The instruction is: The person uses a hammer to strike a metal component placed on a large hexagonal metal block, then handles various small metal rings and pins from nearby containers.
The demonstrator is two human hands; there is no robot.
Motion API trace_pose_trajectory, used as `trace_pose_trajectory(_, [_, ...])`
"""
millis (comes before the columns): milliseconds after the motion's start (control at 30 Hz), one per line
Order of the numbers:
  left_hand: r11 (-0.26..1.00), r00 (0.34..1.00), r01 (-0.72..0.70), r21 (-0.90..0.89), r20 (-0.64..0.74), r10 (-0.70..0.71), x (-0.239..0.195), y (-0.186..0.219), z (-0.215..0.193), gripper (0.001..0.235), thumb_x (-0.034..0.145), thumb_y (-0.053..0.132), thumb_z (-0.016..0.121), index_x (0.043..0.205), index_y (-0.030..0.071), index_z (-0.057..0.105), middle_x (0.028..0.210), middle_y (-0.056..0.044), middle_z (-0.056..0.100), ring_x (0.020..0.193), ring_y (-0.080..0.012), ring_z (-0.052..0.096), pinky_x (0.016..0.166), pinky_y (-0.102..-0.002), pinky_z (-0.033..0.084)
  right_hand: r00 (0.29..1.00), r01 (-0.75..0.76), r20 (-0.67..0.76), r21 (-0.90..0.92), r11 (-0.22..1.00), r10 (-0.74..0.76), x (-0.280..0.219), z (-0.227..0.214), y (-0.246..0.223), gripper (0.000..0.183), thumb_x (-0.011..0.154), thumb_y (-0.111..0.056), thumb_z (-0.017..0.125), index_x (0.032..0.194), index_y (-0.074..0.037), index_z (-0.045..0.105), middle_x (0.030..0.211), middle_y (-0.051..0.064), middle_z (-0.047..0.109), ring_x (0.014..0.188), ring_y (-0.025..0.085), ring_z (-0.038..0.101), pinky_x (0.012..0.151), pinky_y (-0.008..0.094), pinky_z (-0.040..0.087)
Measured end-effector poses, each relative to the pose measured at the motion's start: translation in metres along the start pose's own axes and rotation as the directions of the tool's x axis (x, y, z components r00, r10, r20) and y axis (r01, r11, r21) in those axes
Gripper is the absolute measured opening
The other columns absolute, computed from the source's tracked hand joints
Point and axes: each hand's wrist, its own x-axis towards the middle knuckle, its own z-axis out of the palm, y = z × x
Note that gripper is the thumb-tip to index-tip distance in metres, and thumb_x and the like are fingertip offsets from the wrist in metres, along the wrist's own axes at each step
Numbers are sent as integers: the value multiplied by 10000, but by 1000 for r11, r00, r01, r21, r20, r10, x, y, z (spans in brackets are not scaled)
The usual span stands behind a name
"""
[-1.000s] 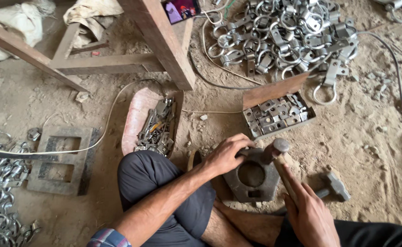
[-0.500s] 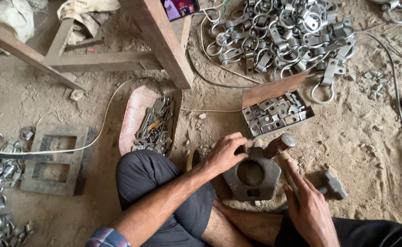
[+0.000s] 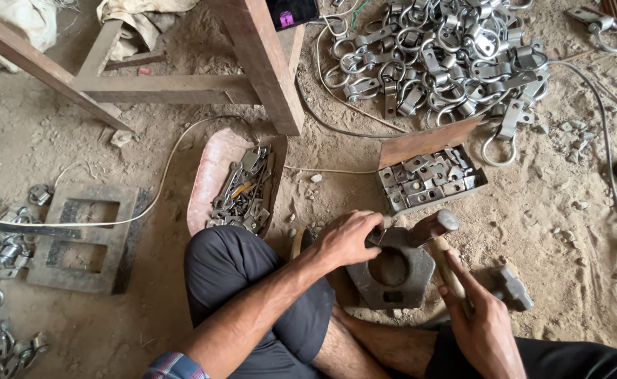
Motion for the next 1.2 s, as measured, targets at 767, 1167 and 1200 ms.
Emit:
trace_pose_trajectory(767, [957,988,139,255,33,-153,-5,-10,14,732,770,513,885,1239,16,624,1016,-138,697,810,-212,654,702,-397,575,954,270,-115,-63,961,-276,-27,-6,-39,643,931,-157,634,1539,-280,469,935,188,675,727,344,687,648,484,546])
trace_pose_trajectory(1167, [828,830,558,-54,35,-557,-15,-23,-48,272,1089,109,432,1263,64,637,1299,-119,697,1038,-291,748,862,-414,622,844,420,-347,-44,906,-408,-38,7,-50,577,970,-100,651,1528,-170,521,825,163,600,627,276,590,591,437,484])
trace_pose_trajectory(1200, [896,888,443,-38,-117,-444,-14,-30,-46,282,1035,48,448,1231,49,650,1291,-147,697,1089,-305,721,908,-423,594,816,456,-379,-40,889,-436,-38,7,-51,567,979,-91,652,1527,-154,521,849,162,603,644,272,593,596,426,493])
